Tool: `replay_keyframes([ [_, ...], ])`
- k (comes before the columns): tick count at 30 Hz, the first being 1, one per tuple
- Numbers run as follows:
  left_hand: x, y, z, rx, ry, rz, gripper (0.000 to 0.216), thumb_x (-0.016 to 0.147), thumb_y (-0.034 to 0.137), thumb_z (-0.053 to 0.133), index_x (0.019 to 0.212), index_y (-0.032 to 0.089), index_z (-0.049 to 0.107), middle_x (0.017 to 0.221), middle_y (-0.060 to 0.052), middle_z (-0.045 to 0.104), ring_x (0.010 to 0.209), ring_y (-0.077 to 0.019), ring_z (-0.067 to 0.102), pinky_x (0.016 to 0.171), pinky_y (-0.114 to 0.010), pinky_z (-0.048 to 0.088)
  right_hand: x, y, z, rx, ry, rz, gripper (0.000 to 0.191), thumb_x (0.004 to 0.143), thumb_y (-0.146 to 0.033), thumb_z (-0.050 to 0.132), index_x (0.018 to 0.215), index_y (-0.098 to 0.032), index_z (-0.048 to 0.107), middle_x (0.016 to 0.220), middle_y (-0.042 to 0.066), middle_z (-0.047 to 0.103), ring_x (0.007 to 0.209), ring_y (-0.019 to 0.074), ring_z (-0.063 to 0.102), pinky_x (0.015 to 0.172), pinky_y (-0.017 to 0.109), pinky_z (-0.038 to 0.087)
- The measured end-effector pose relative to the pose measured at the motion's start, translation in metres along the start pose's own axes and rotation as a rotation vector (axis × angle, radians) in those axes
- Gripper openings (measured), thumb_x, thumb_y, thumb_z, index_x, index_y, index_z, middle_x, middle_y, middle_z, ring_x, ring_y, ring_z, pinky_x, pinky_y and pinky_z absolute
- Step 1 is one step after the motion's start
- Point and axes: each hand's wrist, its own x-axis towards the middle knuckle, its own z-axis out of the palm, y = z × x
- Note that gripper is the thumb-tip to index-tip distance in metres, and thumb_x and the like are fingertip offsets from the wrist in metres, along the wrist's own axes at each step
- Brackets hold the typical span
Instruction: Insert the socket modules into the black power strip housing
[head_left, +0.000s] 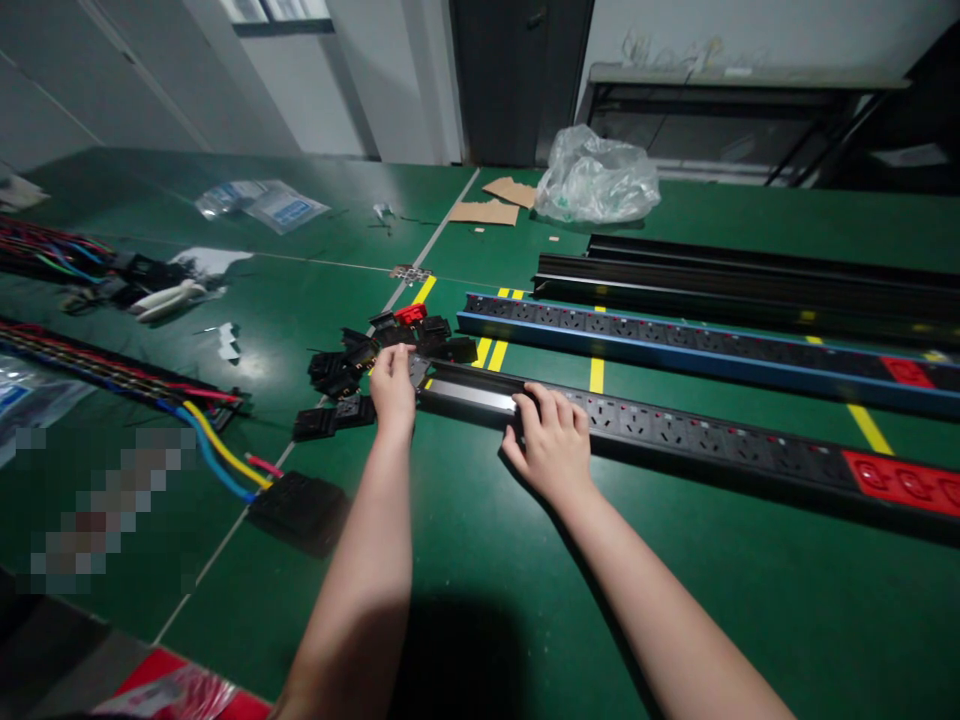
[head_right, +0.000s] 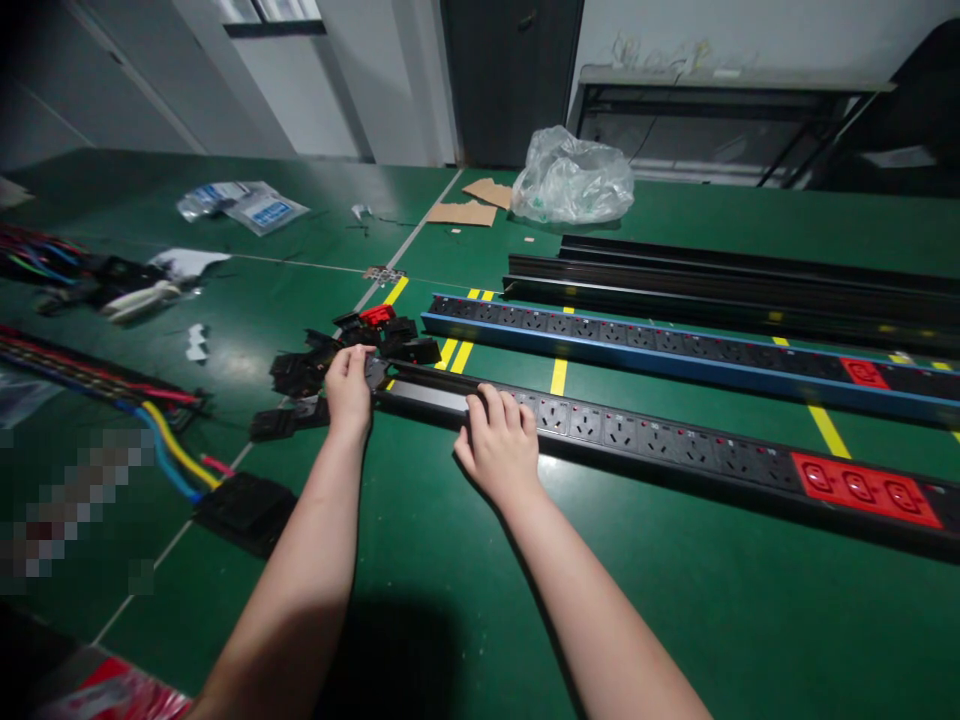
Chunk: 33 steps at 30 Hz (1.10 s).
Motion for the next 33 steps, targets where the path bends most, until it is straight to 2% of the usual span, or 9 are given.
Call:
replay_keyframes([
  [4,0.000,-0.003,-0.008,0.086,-0.161,0.019,0.049,0.094,0.050,0.035,0.103,0.020,0.074,0.099,-0.006,0.070,0.095,-0.0202,0.061,0.091,-0.032,0.044,0.000,0.000,0.000,-0.003,0.006,0.001,0.038,0.088,-0.035,0.054,0.123,-0.020,0.059,0.136,0.008,0.056,0.122,0.0258,0.044,0.101,0.041,0.026],
  [6,0.001,-0.004,-0.010,0.112,-0.245,0.063,0.044,0.093,0.046,0.041,0.110,0.021,0.073,0.106,-0.007,0.067,0.104,-0.0216,0.059,0.099,-0.035,0.040,0.000,0.000,0.000,-0.003,0.005,0.001,0.038,0.088,-0.034,0.054,0.123,-0.020,0.059,0.136,0.008,0.056,0.122,0.0260,0.044,0.101,0.040,0.026],
  [9,0.000,-0.004,-0.009,0.173,-0.293,0.092,0.037,0.085,0.040,0.053,0.113,0.022,0.072,0.097,-0.006,0.063,0.102,-0.0217,0.057,0.102,-0.038,0.038,0.000,0.000,0.001,0.001,-0.005,-0.002,0.038,0.088,-0.034,0.054,0.123,-0.020,0.059,0.137,0.008,0.055,0.123,0.0262,0.043,0.101,0.040,0.026],
  [13,-0.006,-0.001,-0.004,0.060,-0.185,0.021,0.034,0.078,0.041,0.065,0.104,0.021,0.069,0.082,-0.001,0.058,0.077,-0.0157,0.056,0.081,-0.031,0.047,0.000,0.000,0.001,0.000,-0.014,0.000,0.038,0.088,-0.034,0.054,0.124,-0.020,0.059,0.138,0.008,0.054,0.123,0.0260,0.043,0.101,0.040,0.026],
  [16,-0.009,0.004,-0.004,0.001,-0.061,-0.021,0.030,0.069,0.044,0.074,0.084,0.019,0.065,0.073,0.001,0.060,0.066,-0.0133,0.055,0.066,-0.026,0.045,0.000,0.000,0.001,-0.004,-0.013,0.002,0.038,0.089,-0.034,0.053,0.123,-0.020,0.059,0.138,0.008,0.054,0.123,0.0260,0.043,0.101,0.040,0.026],
  [18,-0.011,0.008,-0.004,0.016,-0.061,-0.007,0.030,0.066,0.044,0.077,0.071,0.018,0.063,0.068,0.000,0.062,0.065,-0.0144,0.056,0.065,-0.026,0.045,0.000,-0.001,0.001,-0.005,-0.014,0.003,0.038,0.089,-0.035,0.052,0.123,-0.020,0.059,0.138,0.008,0.054,0.123,0.0261,0.043,0.101,0.040,0.026],
  [23,-0.022,0.020,0.002,-0.048,-0.446,-0.047,0.038,0.079,0.051,0.063,0.062,0.018,0.070,0.062,-0.004,0.066,0.059,-0.0174,0.060,0.064,-0.030,0.048,0.000,-0.001,0.000,0.002,-0.034,0.007,0.039,0.089,-0.035,0.053,0.124,-0.020,0.058,0.139,0.008,0.054,0.123,0.0261,0.043,0.101,0.040,0.026],
  [29,-0.019,0.018,0.009,-0.083,-0.144,-0.012,0.051,0.090,0.053,0.047,0.061,0.018,0.068,0.055,-0.004,0.062,0.053,-0.0137,0.057,0.057,-0.027,0.044,0.002,-0.006,-0.002,-0.007,-0.026,0.013,0.050,0.089,-0.036,0.052,0.137,-0.019,0.051,0.143,0.009,0.051,0.125,0.0272,0.042,0.102,0.042,0.025],
  [33,-0.013,0.012,0.011,-0.152,-0.090,-0.080,0.053,0.091,0.055,0.042,0.067,0.015,0.068,0.057,-0.004,0.061,0.051,-0.0116,0.055,0.053,-0.024,0.040,0.011,-0.026,0.000,-0.025,-0.050,-0.089,0.064,0.089,-0.035,0.052,0.150,-0.028,0.033,0.157,0.005,0.034,0.134,0.0272,0.035,0.105,0.045,0.021],
])
